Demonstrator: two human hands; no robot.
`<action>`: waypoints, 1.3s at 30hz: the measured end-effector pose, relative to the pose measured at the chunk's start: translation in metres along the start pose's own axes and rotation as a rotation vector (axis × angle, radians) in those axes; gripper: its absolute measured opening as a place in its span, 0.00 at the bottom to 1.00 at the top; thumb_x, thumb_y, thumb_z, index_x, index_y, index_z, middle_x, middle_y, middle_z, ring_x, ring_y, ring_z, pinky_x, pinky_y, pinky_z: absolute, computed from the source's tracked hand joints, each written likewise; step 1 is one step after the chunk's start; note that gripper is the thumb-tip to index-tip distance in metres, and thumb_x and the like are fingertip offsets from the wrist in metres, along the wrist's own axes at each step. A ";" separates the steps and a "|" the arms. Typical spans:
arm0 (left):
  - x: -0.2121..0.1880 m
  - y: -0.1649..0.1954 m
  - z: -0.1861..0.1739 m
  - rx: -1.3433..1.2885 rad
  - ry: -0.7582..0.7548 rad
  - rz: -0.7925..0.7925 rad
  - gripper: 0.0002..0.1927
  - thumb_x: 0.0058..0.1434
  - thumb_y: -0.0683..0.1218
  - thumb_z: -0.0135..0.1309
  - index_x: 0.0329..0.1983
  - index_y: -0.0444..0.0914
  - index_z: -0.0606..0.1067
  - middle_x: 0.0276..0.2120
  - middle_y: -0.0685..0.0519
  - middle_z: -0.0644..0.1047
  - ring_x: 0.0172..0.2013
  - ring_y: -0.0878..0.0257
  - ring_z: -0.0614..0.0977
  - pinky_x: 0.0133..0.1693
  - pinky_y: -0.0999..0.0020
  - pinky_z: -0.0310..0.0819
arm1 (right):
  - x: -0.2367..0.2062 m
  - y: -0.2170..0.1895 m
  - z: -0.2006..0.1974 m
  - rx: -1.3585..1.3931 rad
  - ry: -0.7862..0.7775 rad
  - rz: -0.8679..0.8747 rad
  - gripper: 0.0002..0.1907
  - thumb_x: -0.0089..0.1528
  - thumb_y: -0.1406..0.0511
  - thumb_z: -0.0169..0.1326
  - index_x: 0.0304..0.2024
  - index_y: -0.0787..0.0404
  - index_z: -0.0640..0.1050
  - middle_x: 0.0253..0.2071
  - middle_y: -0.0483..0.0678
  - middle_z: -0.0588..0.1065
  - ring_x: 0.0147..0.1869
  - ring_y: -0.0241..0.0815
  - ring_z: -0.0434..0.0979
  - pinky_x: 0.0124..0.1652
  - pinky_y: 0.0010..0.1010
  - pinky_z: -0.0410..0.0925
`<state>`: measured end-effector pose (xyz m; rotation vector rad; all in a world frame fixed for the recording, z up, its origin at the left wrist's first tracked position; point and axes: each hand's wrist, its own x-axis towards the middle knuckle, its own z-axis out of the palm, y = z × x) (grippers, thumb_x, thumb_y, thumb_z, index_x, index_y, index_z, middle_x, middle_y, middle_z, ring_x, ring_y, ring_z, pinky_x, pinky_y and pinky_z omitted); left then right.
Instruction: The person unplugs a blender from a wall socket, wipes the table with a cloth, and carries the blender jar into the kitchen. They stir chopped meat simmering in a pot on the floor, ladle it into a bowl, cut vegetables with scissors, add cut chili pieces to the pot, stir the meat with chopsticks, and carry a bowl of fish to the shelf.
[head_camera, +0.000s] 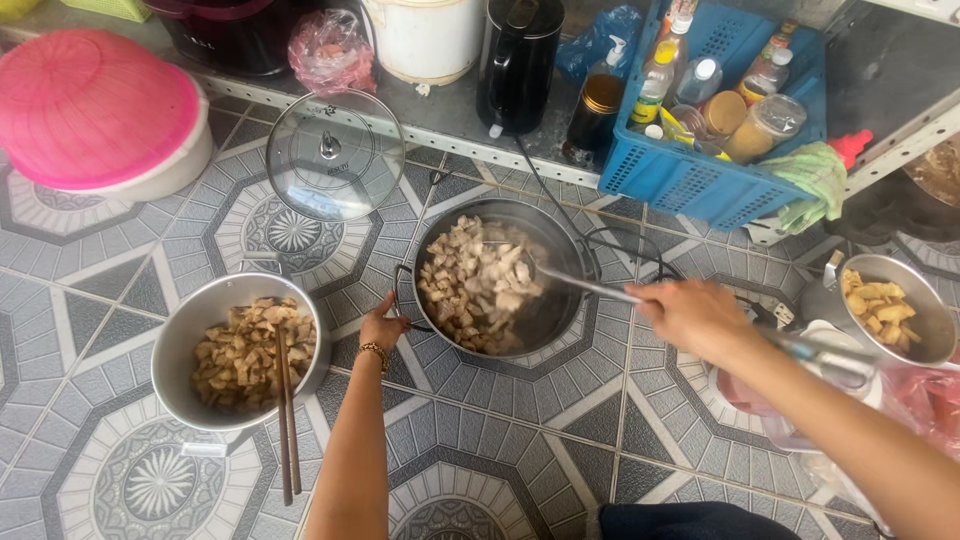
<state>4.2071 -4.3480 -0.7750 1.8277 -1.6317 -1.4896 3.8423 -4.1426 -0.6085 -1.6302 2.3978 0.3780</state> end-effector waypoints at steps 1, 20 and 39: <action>-0.001 0.001 0.000 0.001 0.002 -0.006 0.37 0.61 0.42 0.60 0.74 0.52 0.64 0.35 0.49 0.87 0.39 0.66 0.87 0.47 0.69 0.77 | -0.004 -0.006 -0.018 -0.075 0.012 -0.023 0.20 0.66 0.52 0.49 0.60 0.26 0.75 0.33 0.46 0.82 0.36 0.48 0.82 0.38 0.43 0.75; 0.001 0.001 0.000 -0.093 0.010 -0.030 0.35 0.62 0.39 0.59 0.72 0.51 0.67 0.37 0.48 0.85 0.37 0.64 0.88 0.42 0.69 0.79 | -0.026 -0.103 0.045 -0.898 0.505 -0.457 0.32 0.61 0.67 0.48 0.69 0.56 0.67 0.27 0.47 0.72 0.25 0.38 0.71 0.11 0.28 0.62; -0.005 0.008 0.005 -0.100 0.016 -0.042 0.36 0.62 0.38 0.59 0.73 0.51 0.65 0.40 0.45 0.85 0.36 0.63 0.87 0.41 0.67 0.79 | -0.052 -0.050 0.013 -0.697 0.266 -0.388 0.35 0.57 0.69 0.50 0.69 0.58 0.65 0.34 0.54 0.74 0.24 0.39 0.79 0.19 0.27 0.71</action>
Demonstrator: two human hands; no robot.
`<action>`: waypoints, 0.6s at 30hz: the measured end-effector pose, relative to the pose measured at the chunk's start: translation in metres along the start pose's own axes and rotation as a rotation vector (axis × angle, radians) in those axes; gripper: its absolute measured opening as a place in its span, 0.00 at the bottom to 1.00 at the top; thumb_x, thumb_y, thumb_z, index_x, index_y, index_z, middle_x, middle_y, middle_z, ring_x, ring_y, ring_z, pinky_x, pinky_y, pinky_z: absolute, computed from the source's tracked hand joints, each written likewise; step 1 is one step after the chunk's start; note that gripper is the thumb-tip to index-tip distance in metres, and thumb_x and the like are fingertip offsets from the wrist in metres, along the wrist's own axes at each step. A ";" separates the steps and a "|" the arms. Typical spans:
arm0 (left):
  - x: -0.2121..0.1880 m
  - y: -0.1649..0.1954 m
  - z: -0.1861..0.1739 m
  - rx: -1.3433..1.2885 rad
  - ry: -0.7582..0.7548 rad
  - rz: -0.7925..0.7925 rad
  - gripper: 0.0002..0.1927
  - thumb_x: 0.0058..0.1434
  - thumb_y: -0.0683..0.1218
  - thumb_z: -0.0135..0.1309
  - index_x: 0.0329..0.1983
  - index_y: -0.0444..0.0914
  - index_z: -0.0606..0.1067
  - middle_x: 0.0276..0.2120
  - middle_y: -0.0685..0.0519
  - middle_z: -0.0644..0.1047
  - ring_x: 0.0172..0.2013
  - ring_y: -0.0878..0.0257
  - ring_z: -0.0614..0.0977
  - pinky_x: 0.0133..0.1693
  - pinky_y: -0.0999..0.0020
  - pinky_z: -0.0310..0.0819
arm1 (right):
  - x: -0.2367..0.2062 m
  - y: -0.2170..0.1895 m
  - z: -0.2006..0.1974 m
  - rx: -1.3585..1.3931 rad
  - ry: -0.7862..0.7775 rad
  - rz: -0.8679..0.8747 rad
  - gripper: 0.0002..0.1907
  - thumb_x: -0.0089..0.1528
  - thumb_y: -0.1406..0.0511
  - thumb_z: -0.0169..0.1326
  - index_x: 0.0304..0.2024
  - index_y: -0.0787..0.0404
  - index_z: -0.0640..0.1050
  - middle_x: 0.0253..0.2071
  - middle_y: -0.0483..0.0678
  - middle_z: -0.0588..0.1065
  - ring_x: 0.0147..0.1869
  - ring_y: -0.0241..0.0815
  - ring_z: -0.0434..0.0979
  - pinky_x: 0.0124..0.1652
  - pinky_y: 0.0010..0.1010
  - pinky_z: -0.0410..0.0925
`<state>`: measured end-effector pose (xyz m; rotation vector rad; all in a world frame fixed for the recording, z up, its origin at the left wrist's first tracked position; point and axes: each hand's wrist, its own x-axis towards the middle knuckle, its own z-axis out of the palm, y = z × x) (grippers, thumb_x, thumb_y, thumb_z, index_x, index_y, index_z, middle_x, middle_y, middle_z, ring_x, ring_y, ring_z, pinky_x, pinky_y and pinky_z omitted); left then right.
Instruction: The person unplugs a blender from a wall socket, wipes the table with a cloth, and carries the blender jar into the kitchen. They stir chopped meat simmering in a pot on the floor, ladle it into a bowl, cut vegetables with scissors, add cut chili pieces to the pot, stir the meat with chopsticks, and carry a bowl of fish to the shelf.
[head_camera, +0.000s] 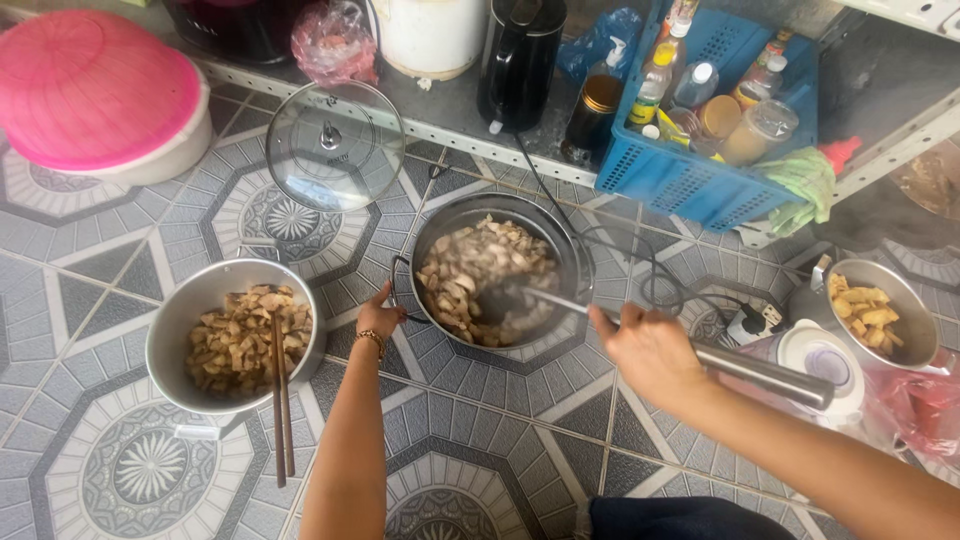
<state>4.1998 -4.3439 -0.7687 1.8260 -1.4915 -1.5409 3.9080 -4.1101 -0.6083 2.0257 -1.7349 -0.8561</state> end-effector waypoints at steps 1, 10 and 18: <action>0.000 0.000 0.000 -0.012 0.000 0.008 0.36 0.62 0.38 0.59 0.73 0.50 0.65 0.40 0.45 0.85 0.35 0.63 0.87 0.40 0.67 0.79 | 0.005 0.006 0.003 0.003 0.029 0.033 0.34 0.57 0.68 0.50 0.68 0.57 0.66 0.35 0.55 0.75 0.25 0.39 0.80 0.19 0.28 0.71; 0.009 -0.007 0.005 -0.047 -0.010 0.039 0.36 0.63 0.37 0.58 0.74 0.49 0.64 0.40 0.44 0.85 0.36 0.62 0.87 0.38 0.67 0.80 | 0.056 0.036 0.002 0.087 0.051 0.192 0.32 0.61 0.67 0.48 0.70 0.56 0.66 0.33 0.49 0.74 0.28 0.40 0.81 0.21 0.31 0.72; 0.007 -0.003 0.004 -0.020 -0.008 0.041 0.36 0.62 0.38 0.59 0.73 0.49 0.65 0.39 0.46 0.85 0.37 0.64 0.87 0.42 0.69 0.79 | 0.111 -0.057 -0.005 -0.307 0.245 -0.051 0.26 0.67 0.66 0.47 0.69 0.59 0.70 0.26 0.48 0.72 0.23 0.34 0.70 0.18 0.24 0.65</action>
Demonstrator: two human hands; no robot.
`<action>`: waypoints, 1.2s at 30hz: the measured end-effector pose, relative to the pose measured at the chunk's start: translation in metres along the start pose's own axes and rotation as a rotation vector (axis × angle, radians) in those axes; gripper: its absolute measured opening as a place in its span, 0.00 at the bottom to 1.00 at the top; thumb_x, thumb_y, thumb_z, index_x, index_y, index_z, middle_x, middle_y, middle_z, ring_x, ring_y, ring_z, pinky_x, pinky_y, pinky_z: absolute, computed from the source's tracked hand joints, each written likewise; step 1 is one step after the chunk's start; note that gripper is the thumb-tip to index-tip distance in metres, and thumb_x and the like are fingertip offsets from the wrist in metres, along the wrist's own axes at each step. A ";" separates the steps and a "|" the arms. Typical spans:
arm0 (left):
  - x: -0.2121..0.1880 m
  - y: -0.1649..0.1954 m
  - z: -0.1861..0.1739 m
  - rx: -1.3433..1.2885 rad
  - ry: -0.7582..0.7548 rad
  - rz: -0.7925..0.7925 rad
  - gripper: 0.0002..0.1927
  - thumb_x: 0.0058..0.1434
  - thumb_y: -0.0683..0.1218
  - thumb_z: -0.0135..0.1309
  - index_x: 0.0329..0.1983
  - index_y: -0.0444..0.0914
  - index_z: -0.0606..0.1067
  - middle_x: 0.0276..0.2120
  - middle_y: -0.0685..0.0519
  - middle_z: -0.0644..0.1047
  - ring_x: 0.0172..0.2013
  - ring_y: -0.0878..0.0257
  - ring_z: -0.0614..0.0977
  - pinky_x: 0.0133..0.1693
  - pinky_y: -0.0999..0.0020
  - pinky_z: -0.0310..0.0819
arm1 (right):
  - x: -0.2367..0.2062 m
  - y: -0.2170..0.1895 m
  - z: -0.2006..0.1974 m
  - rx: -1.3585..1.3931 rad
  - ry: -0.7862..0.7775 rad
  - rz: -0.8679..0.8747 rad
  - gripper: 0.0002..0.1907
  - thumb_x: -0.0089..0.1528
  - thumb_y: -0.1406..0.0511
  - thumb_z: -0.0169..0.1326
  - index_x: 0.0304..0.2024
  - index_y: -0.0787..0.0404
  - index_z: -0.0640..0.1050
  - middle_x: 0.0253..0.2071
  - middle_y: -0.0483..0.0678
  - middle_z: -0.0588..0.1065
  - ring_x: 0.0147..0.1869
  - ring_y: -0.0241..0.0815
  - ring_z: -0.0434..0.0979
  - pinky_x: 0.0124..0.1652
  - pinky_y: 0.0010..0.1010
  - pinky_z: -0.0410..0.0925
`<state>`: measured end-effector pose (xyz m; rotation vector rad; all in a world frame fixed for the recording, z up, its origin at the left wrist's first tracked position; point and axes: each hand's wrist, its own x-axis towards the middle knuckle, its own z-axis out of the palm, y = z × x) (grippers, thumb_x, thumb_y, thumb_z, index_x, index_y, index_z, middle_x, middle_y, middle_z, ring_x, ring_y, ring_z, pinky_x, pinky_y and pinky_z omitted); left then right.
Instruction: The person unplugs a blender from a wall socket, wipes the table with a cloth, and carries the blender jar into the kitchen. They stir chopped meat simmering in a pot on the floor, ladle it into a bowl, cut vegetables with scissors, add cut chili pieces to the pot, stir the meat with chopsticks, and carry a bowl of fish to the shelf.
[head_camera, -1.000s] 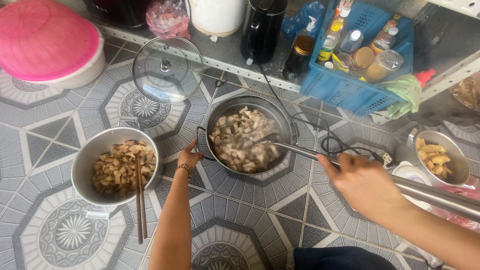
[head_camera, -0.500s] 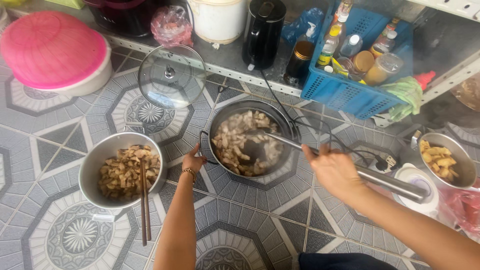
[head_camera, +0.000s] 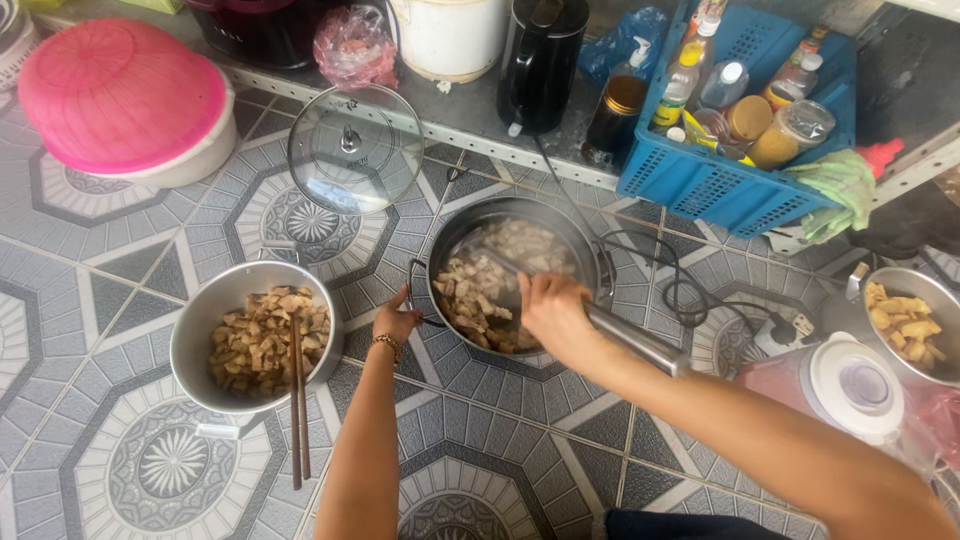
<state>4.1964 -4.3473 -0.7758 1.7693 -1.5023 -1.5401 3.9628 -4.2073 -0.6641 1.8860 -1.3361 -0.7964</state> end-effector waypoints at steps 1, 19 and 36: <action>0.000 0.000 -0.001 -0.038 -0.005 -0.016 0.37 0.61 0.38 0.59 0.73 0.49 0.65 0.40 0.47 0.85 0.37 0.63 0.87 0.42 0.67 0.79 | -0.012 -0.005 -0.004 -0.042 0.033 -0.058 0.28 0.65 0.67 0.48 0.69 0.60 0.69 0.27 0.48 0.72 0.25 0.37 0.70 0.19 0.27 0.67; 0.006 -0.012 0.008 -0.023 0.032 -0.014 0.35 0.61 0.37 0.59 0.72 0.49 0.68 0.37 0.47 0.85 0.33 0.66 0.87 0.36 0.71 0.79 | 0.003 0.079 0.005 -0.023 0.078 -0.065 0.23 0.65 0.64 0.47 0.63 0.57 0.75 0.31 0.49 0.73 0.33 0.46 0.76 0.27 0.38 0.72; 0.003 -0.011 0.011 -0.069 0.012 -0.006 0.35 0.61 0.37 0.57 0.71 0.50 0.68 0.34 0.48 0.85 0.34 0.65 0.87 0.40 0.68 0.80 | -0.073 0.137 0.059 0.774 -0.608 0.120 0.12 0.55 0.59 0.60 0.41 0.51 0.85 0.35 0.49 0.82 0.41 0.51 0.83 0.39 0.43 0.75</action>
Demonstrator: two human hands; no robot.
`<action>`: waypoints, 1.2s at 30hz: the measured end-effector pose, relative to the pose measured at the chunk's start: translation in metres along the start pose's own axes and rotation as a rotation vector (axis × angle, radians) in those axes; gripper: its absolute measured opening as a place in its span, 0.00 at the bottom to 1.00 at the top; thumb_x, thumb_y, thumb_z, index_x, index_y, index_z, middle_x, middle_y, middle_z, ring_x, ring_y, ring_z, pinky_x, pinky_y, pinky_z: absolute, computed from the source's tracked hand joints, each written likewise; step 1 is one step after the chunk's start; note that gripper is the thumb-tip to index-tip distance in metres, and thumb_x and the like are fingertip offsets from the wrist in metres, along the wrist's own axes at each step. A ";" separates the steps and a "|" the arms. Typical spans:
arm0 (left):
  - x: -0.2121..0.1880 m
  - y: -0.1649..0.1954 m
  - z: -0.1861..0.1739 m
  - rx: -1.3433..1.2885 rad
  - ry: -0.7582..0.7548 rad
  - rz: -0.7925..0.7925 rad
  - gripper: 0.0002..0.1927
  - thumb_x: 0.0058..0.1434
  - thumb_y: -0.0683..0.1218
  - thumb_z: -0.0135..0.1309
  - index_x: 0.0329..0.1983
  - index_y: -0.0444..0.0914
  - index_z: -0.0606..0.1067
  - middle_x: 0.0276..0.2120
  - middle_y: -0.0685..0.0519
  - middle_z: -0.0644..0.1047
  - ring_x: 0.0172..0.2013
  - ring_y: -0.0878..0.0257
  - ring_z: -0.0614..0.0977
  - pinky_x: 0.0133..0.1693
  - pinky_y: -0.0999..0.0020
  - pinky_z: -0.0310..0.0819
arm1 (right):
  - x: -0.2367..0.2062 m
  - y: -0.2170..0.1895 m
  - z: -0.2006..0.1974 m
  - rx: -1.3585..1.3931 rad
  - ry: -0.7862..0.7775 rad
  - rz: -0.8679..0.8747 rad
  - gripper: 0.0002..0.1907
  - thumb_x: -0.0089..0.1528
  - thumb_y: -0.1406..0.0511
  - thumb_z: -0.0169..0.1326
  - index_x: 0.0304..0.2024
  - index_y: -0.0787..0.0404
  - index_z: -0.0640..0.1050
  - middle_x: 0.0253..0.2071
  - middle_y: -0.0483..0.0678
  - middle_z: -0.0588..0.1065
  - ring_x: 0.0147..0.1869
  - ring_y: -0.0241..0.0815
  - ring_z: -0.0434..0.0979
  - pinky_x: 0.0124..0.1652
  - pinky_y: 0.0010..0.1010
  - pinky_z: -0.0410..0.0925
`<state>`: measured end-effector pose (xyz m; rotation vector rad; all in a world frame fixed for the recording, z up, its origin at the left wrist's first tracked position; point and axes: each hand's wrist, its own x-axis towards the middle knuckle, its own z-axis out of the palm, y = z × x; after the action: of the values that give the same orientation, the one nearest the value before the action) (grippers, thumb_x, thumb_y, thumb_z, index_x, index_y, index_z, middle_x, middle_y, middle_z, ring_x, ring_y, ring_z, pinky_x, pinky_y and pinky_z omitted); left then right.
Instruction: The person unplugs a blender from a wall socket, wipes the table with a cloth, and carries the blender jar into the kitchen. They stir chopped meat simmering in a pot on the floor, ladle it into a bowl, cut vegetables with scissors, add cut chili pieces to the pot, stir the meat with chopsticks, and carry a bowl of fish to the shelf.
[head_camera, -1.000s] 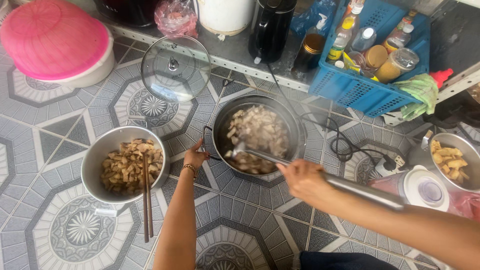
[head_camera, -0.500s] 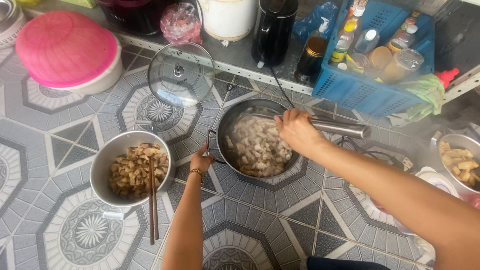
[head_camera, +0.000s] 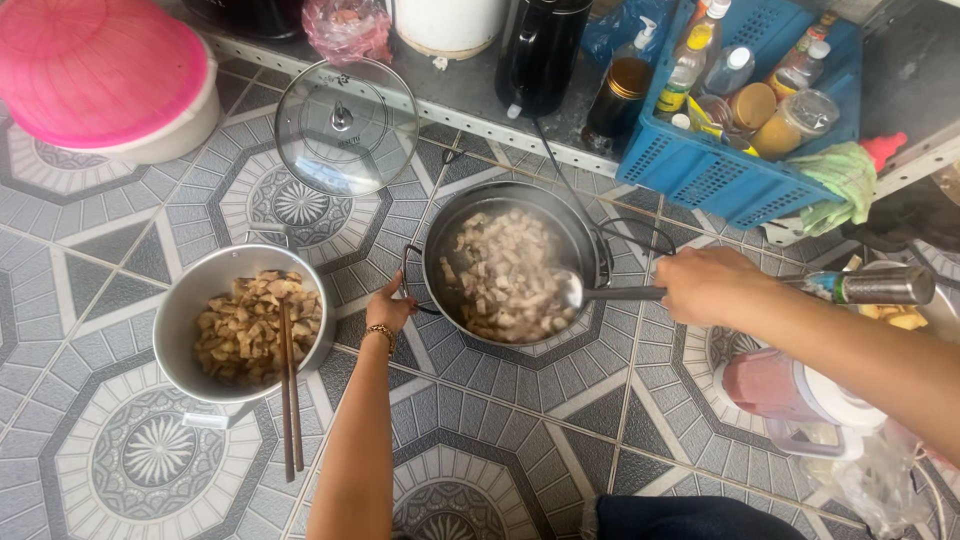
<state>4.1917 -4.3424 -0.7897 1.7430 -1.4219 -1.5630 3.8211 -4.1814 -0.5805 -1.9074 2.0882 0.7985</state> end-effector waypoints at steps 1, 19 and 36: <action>-0.001 0.000 0.000 0.040 0.007 -0.014 0.35 0.61 0.38 0.58 0.71 0.51 0.68 0.34 0.49 0.85 0.34 0.65 0.87 0.41 0.69 0.80 | 0.001 0.001 0.002 0.073 0.044 -0.022 0.13 0.54 0.56 0.62 0.41 0.49 0.85 0.33 0.49 0.81 0.38 0.52 0.82 0.37 0.44 0.74; 0.035 -0.014 -0.007 0.329 0.156 0.055 0.39 0.53 0.47 0.65 0.68 0.61 0.69 0.55 0.45 0.78 0.55 0.48 0.80 0.58 0.57 0.72 | 0.061 -0.065 0.170 1.522 -0.499 0.407 0.26 0.65 0.62 0.53 0.67 0.49 0.72 0.23 0.48 0.71 0.13 0.34 0.59 0.13 0.29 0.51; 0.039 -0.016 -0.014 0.258 0.084 -0.013 0.37 0.55 0.47 0.63 0.69 0.62 0.69 0.51 0.45 0.83 0.51 0.53 0.85 0.54 0.60 0.75 | 0.045 -0.026 0.163 1.287 -0.184 0.372 0.27 0.64 0.57 0.56 0.67 0.42 0.74 0.22 0.47 0.69 0.17 0.37 0.58 0.16 0.34 0.51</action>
<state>4.2048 -4.3739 -0.8180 1.9407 -1.6316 -1.3439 3.8057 -4.1367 -0.7453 -0.7294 1.9907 -0.3364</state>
